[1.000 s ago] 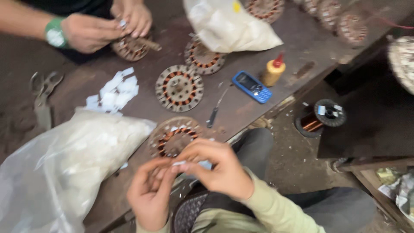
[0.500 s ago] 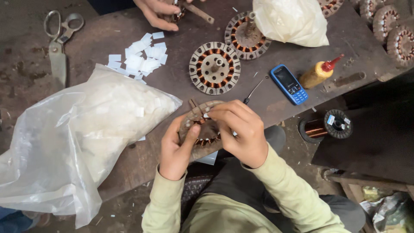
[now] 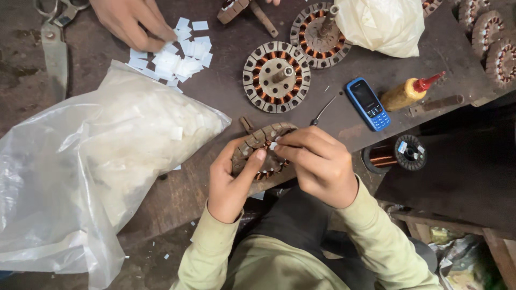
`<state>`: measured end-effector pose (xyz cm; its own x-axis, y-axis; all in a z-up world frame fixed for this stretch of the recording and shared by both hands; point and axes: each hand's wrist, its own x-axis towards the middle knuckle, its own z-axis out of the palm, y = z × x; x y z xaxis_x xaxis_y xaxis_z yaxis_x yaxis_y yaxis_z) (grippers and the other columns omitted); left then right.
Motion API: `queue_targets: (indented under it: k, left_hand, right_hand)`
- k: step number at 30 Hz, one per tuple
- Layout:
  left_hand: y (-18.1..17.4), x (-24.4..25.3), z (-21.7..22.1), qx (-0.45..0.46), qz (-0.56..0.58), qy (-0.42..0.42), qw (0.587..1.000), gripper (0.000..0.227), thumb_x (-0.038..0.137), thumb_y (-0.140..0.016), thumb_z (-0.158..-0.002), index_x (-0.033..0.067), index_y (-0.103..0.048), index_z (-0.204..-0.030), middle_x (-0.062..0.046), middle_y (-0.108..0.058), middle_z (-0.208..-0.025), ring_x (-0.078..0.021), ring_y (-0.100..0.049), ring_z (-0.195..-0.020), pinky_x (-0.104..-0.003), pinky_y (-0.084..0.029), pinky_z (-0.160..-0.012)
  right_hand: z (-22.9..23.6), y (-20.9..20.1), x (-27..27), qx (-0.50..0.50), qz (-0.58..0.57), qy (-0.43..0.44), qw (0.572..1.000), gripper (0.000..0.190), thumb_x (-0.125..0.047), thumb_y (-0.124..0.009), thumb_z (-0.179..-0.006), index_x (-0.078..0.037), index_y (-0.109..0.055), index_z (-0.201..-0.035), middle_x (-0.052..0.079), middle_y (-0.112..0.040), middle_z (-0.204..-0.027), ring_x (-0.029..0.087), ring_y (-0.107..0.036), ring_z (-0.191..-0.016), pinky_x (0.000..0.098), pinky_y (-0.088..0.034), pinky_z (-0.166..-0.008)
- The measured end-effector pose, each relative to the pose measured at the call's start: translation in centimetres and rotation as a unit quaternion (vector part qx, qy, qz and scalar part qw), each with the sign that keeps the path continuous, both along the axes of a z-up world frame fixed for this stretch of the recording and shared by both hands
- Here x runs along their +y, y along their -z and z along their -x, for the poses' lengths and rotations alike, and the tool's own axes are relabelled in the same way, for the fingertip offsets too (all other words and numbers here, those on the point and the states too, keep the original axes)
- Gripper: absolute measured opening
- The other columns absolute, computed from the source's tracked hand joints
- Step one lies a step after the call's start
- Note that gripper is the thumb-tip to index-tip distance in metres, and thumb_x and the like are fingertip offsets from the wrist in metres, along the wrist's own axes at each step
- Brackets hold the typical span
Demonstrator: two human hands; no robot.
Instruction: The person assembles small white insulating pieces onto a circular copper-wound stator, using a screwdriver to press and adjust the pieces into place. The person handles multiple stators and insulating pieces, placing finished units on the table.
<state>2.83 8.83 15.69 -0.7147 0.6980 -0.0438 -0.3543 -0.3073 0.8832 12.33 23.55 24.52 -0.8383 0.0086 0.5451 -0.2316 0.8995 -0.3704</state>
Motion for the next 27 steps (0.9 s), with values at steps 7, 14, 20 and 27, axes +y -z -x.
queue_targets:
  k: [7,14,20,27]
  left_hand:
    - [-0.6,0.1,-0.2,0.005,0.02,-0.011,1.0,0.026,0.01,-0.068,-0.098,-0.0035,-0.065,-0.121,-0.001,-0.072,-0.101,-0.0048,-0.064,-0.089,-0.023,-0.054,-0.081]
    - [-0.6,0.5,-0.2,0.033,0.04,-0.018,0.999,0.026,0.009,-0.07,-0.097,-0.0027,-0.066,-0.119,0.0,-0.07,-0.097,-0.0043,-0.061,-0.085,-0.022,-0.052,-0.077]
    - [-0.5,0.8,-0.4,0.03,0.034,-0.02,0.999,0.025,0.01,-0.07,-0.097,-0.0018,-0.066,-0.119,0.0,-0.069,-0.098,-0.0042,-0.061,-0.086,-0.022,-0.052,-0.078]
    - [-0.3,1.0,-0.5,0.006,0.011,-0.006,1.0,0.025,0.008,-0.069,-0.098,-0.0018,-0.063,-0.12,-0.002,-0.07,-0.102,-0.0061,-0.064,-0.089,-0.024,-0.054,-0.078]
  right_hand:
    - [0.2,0.2,0.8,-0.056,0.111,0.019,0.992,0.033,0.016,-0.058,-0.072,0.001,-0.071,-0.099,0.013,-0.072,-0.104,0.027,-0.073,-0.094,0.0353,-0.059,-0.081]
    - [0.6,-1.0,-0.3,-0.084,0.051,0.063,0.993,0.033,0.014,-0.062,-0.073,-0.001,-0.072,-0.1,0.011,-0.071,-0.098,0.027,-0.071,-0.087,0.0356,-0.057,-0.075]
    - [1.0,-2.3,-0.8,-0.095,-0.026,0.053,0.994,0.039,0.013,-0.064,-0.068,-0.001,-0.072,-0.103,0.012,-0.068,-0.1,0.031,-0.068,-0.088,0.0392,-0.055,-0.075]
    - [1.2,-3.1,-1.2,-0.099,-0.079,0.034,0.991,0.039,0.011,-0.066,-0.065,0.003,-0.069,-0.102,0.015,-0.066,-0.102,0.034,-0.065,-0.089,0.0415,-0.056,-0.077]
